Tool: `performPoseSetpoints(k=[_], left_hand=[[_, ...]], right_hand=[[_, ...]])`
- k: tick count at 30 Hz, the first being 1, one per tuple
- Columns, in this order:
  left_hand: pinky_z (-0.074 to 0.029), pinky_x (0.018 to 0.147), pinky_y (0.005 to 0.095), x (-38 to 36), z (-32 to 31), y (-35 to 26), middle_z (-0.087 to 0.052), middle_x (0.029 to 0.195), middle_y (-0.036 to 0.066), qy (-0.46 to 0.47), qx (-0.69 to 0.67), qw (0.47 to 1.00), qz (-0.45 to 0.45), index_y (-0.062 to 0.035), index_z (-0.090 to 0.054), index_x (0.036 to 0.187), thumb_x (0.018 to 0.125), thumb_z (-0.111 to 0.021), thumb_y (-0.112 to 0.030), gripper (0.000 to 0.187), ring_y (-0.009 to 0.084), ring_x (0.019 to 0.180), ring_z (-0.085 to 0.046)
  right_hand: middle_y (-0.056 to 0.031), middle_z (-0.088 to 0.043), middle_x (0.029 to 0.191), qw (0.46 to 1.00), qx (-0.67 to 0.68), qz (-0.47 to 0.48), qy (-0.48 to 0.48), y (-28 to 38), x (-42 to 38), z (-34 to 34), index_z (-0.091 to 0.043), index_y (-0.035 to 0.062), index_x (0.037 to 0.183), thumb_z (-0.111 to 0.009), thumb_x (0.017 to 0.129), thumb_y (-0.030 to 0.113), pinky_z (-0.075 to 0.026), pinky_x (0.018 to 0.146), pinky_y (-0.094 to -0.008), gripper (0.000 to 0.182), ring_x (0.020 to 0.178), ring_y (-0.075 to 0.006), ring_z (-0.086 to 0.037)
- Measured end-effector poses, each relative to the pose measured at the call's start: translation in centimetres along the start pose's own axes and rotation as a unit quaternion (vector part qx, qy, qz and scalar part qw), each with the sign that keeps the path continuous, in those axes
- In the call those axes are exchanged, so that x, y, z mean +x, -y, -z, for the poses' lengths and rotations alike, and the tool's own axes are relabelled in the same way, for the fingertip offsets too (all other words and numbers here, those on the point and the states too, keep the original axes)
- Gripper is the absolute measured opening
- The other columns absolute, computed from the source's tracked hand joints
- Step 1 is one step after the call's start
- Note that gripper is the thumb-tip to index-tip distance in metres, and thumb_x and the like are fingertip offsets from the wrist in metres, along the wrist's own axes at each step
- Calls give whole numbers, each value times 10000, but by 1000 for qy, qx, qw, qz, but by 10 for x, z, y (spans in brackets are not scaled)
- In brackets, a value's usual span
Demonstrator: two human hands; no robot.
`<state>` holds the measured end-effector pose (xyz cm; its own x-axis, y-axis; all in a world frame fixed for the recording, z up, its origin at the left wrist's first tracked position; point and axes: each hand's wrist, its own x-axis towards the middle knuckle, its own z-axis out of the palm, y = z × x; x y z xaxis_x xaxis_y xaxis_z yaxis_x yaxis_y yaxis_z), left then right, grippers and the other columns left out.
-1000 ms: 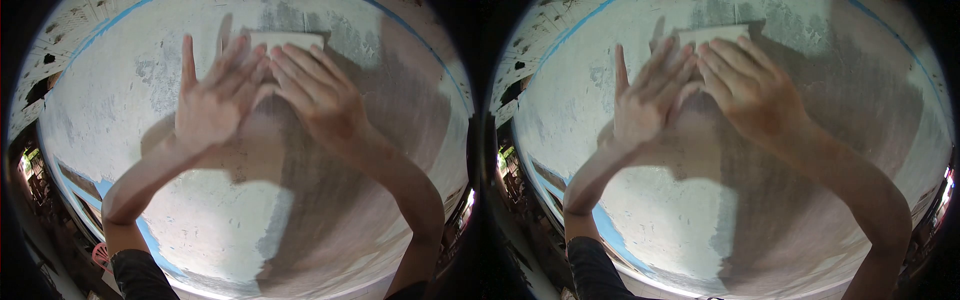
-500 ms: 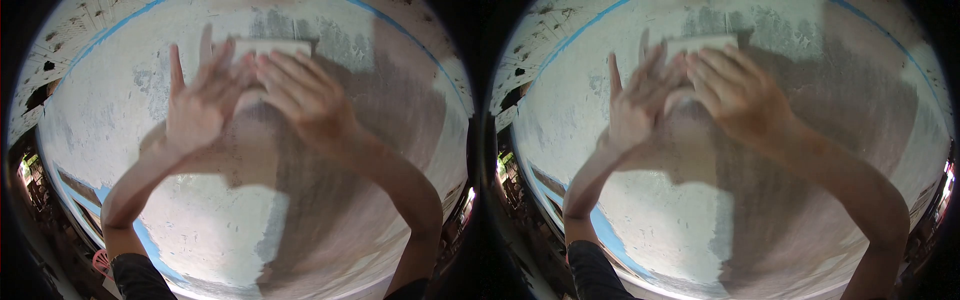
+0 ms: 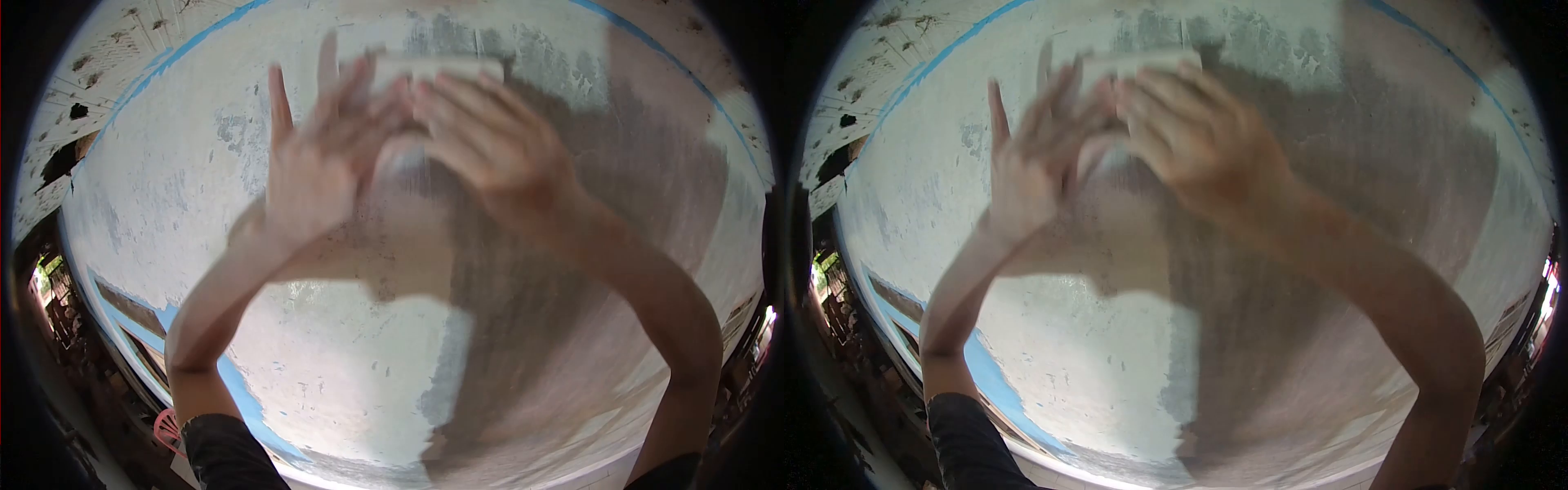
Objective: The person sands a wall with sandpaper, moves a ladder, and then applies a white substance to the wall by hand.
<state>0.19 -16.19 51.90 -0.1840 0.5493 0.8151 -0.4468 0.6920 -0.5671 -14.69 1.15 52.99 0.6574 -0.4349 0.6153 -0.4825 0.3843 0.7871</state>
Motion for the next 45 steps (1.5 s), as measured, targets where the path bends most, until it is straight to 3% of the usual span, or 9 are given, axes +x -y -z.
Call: performPoseSetpoints(k=[6, 10, 16, 19, 20, 24, 31, 39, 45], left_hand=[[-118, 1169, 716, 8, 2, -1, -625, 1369, -57, -2, 27, 1000, 4, -245, -682, 1265, 953, -621, -394, 351, 190, 1419, -425], [-150, 1150, 740, -50, 15, -35, -626, 1369, -40, 66, -59, 996, -23, -259, -699, 1230, 941, -621, -441, 350, 182, 1416, -430], [-150, 1160, 722, 28, -6, 13, -605, 1388, -81, -26, 30, 999, 4, -252, -670, 1284, 956, -626, -368, 350, 180, 1429, -413], [-185, 1146, 733, 43, -13, 21, -663, 1312, -47, -75, 41, 996, 4, -258, -694, 1233, 933, -607, -486, 387, 167, 1407, -439], [-154, 1178, 691, 34, -5, 12, -598, 1400, -70, -25, 0, 1000, 12, -250, -656, 1308, 942, -633, -371, 386, 174, 1425, -418], [-155, 1195, 658, -13, 10, -14, -552, 1456, -45, 60, -8, 998, -32, -269, -638, 1328, 946, -625, -361, 393, 199, 1417, -432], [-219, 1141, 704, 59, -21, 36, -657, 1323, -6, -91, 43, 995, -7, -239, -675, 1282, 997, -573, -372, 330, 201, 1328, -535], [-207, 1195, 635, -52, 15, -47, -594, 1410, 35, 53, -114, 992, -15, -120, -645, 1305, 954, -627, -333, 411, 203, 1342, -524], [-165, 1194, 637, 12, -2, -3, -587, 1416, -25, 10, -30, 999, 4, -217, -626, 1346, 980, -613, -292, 374, 184, 1386, -474]], right_hand=[[-154, -560, 1401, 996, 39, 45, -66, -21, 9, -13, -576, -10, 1282, -584, 959, 75, -353, 1187, -433, 334, 1342, -283, -503], [-140, -581, 1379, 996, 78, 20, 21, 30, -30, 11, -615, 0, 1221, -630, 940, 128, -388, 1162, -437, 310, 1334, -297, -506], [-117, -597, 1368, 997, -4, 28, -69, -30, 15, -11, -628, 7, 1235, -660, 918, 192, -432, 1123, -404, 369, 1340, -259, -499], [-120, -621, 1338, 997, -22, -24, -66, -35, 33, -1, -640, 16, 1234, -651, 918, 163, -457, 1103, -398, 349, 1300, -254, -544], [-121, -623, 1337, 997, -33, -12, -70, -24, 22, -5, -643, 17, 1230, -642, 923, 165, -460, 1101, -396, 341, 1294, -254, -551], [-134, -605, 1365, 1000, 6, -14, -11, 13, -14, 17, -631, 6, 1245, -609, 939, 185, -442, 1115, -390, 356, 1300, -252, -548], [-96, -582, 1403, 997, -60, -34, -31, -50, 48, 4, -619, 39, 1288, -605, 930, 165, -394, 1160, -392, 380, 1365, -228, -488], [-98, -561, 1429, 994, 28, -94, 54, 66, -48, 25, -594, 68, 1329, -616, 931, 115, -355, 1185, -407, 401, 1364, -234, -494], [-105, -629, 1324, 995, -5, -67, -76, 1, 0, -9, -656, 3, 1198, -611, 911, 154, -413, 1130, -421, 328, 1320, -271, -522]])
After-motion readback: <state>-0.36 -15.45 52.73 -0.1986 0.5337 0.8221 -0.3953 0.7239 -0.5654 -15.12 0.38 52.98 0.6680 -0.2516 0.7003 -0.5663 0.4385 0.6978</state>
